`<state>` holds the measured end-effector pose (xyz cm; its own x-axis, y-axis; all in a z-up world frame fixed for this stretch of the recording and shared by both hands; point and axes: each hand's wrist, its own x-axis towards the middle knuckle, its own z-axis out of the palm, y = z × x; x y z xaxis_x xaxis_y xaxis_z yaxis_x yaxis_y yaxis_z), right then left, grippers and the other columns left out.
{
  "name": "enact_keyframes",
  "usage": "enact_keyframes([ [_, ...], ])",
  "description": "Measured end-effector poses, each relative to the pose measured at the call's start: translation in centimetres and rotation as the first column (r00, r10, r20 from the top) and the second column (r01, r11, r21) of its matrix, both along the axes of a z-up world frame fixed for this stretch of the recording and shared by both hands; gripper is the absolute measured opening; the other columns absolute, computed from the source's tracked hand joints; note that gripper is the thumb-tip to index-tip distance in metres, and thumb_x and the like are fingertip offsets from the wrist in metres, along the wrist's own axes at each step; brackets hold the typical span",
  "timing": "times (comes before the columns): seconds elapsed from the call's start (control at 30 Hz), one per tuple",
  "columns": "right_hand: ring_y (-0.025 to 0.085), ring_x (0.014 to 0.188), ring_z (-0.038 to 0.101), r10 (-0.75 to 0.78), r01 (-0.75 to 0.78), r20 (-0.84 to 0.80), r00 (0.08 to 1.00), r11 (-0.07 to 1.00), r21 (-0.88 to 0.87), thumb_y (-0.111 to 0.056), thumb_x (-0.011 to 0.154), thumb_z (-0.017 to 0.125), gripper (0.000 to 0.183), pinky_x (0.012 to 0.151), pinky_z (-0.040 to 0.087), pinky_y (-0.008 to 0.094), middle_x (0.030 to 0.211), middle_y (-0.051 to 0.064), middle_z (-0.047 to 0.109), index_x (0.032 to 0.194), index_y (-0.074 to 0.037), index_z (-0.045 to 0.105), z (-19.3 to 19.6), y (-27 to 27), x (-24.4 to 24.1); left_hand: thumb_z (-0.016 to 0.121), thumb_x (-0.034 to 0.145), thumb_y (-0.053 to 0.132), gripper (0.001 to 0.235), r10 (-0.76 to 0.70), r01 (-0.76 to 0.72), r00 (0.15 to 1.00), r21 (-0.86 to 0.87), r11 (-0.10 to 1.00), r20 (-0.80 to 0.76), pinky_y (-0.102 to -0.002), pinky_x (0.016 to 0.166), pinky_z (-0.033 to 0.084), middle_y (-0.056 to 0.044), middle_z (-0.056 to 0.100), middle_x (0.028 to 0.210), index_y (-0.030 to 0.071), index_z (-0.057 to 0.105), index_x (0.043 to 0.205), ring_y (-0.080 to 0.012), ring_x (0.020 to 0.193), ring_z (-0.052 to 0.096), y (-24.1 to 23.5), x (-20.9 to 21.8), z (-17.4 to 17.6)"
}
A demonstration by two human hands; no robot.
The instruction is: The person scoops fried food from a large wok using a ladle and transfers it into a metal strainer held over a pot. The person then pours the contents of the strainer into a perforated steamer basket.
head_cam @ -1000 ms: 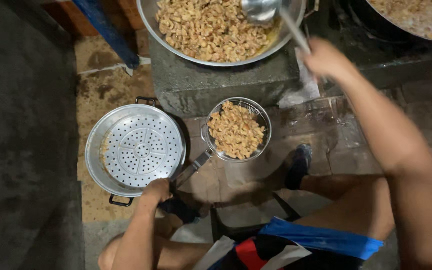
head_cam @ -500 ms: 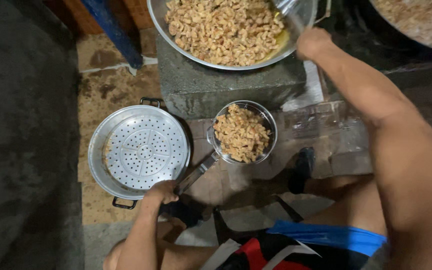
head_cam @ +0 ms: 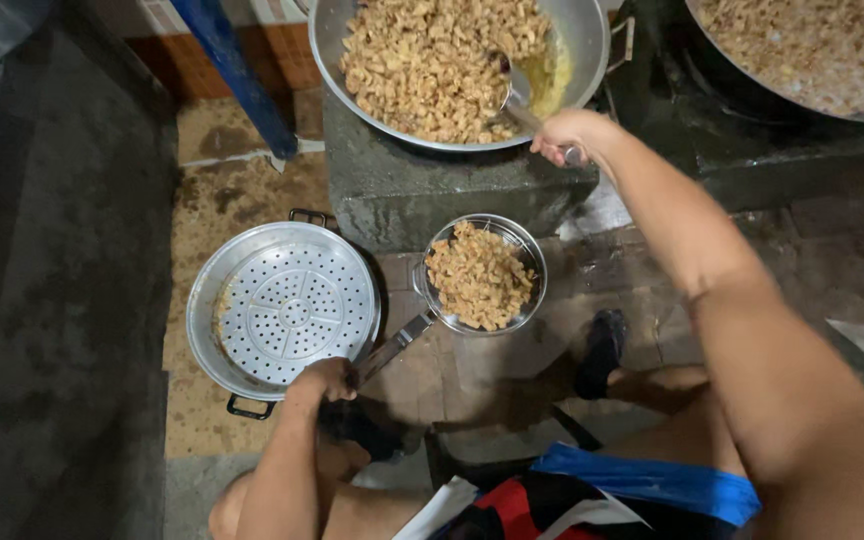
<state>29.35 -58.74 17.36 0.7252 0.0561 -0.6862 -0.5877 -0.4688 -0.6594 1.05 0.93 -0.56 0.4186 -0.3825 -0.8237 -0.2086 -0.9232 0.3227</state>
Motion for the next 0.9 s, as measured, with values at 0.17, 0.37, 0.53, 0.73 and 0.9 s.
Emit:
enact_keyframes([
  [0.17, -0.002, 0.042, 0.039, -0.26, 0.381, -0.313, 0.913, 0.817, 0.433, -0.015, 0.104, 0.062, 0.025, 0.033, 0.031, 0.016, 0.058, -0.011, 0.042, 0.082, -0.013, 0.049, 1.0, -2.7, -4.3, 0.088, 0.07, 0.038, 0.051, -0.016, 0.015, 0.997, 0.019, 1.0, 0.073, -0.046, 0.081, 0.057, -0.017, 0.078, 0.097, 0.01, 0.076, 0.11, -0.0344, 0.091, 0.073, -0.1, -0.2, 0.0],
  [0.37, -0.003, 0.042, 0.04, -0.26, 0.442, -0.36, 0.896, 0.6, 0.667, -0.013, 0.103, 0.058, 0.01, 0.032, 0.031, 0.013, 0.06, -0.011, 0.04, 0.112, -0.008, 0.058, 2.5, -3.5, -8.9, 0.089, 0.068, 0.037, 0.059, -0.036, 0.032, 0.997, 0.05, 0.998, 0.071, -0.044, 0.091, 0.057, -0.017, 0.076, 0.111, 0.009, 0.072, 0.117, -0.0348, 0.104, 0.072, 0.1, -0.1, -0.3],
  [0.53, -0.002, 0.043, 0.039, -0.275, 0.467, -0.377, 0.884, 0.529, 0.709, -0.013, 0.104, 0.057, 0.01, 0.032, 0.03, 0.014, 0.062, -0.011, 0.042, 0.115, -0.011, 0.057, 2.1, -3.8, -11.1, 0.089, 0.069, 0.038, 0.065, -0.022, 0.016, 0.997, 0.086, 0.996, 0.07, -0.044, 0.095, 0.057, -0.019, 0.074, 0.119, 0.008, 0.07, 0.123, -0.0354, 0.113, 0.07, 0.0, -0.2, -0.1],
  [0.73, -0.002, 0.042, 0.038, -0.325, 0.433, -0.295, 0.898, 0.543, 0.719, -0.013, 0.103, 0.056, 0.013, 0.031, 0.029, 0.014, 0.063, -0.011, 0.043, 0.117, -0.012, 0.057, 3.9, -2.5, -13.4, 0.087, 0.069, 0.035, 0.067, 0.021, -0.031, 0.994, 0.095, 0.995, 0.107, -0.042, 0.103, 0.054, -0.019, 0.072, 0.125, 0.011, 0.068, 0.128, -0.034, 0.12, 0.067, -0.8, -0.9, 2.6],
  [0.9, -0.002, 0.041, 0.038, -0.345, 0.359, -0.184, 0.92, 0.562, 0.745, -0.011, 0.104, 0.057, 0.017, 0.03, 0.029, 0.015, 0.062, -0.011, 0.044, 0.12, -0.008, 0.06, 7.6, -1.8, -16.5, 0.088, 0.072, 0.035, 0.066, -0.017, 0.008, 0.992, 0.071, 0.997, 0.124, -0.043, 0.104, 0.052, -0.018, 0.07, 0.127, 0.01, 0.066, 0.129, -0.0348, 0.121, 0.066, -0.8, -0.6, 1.8],
])
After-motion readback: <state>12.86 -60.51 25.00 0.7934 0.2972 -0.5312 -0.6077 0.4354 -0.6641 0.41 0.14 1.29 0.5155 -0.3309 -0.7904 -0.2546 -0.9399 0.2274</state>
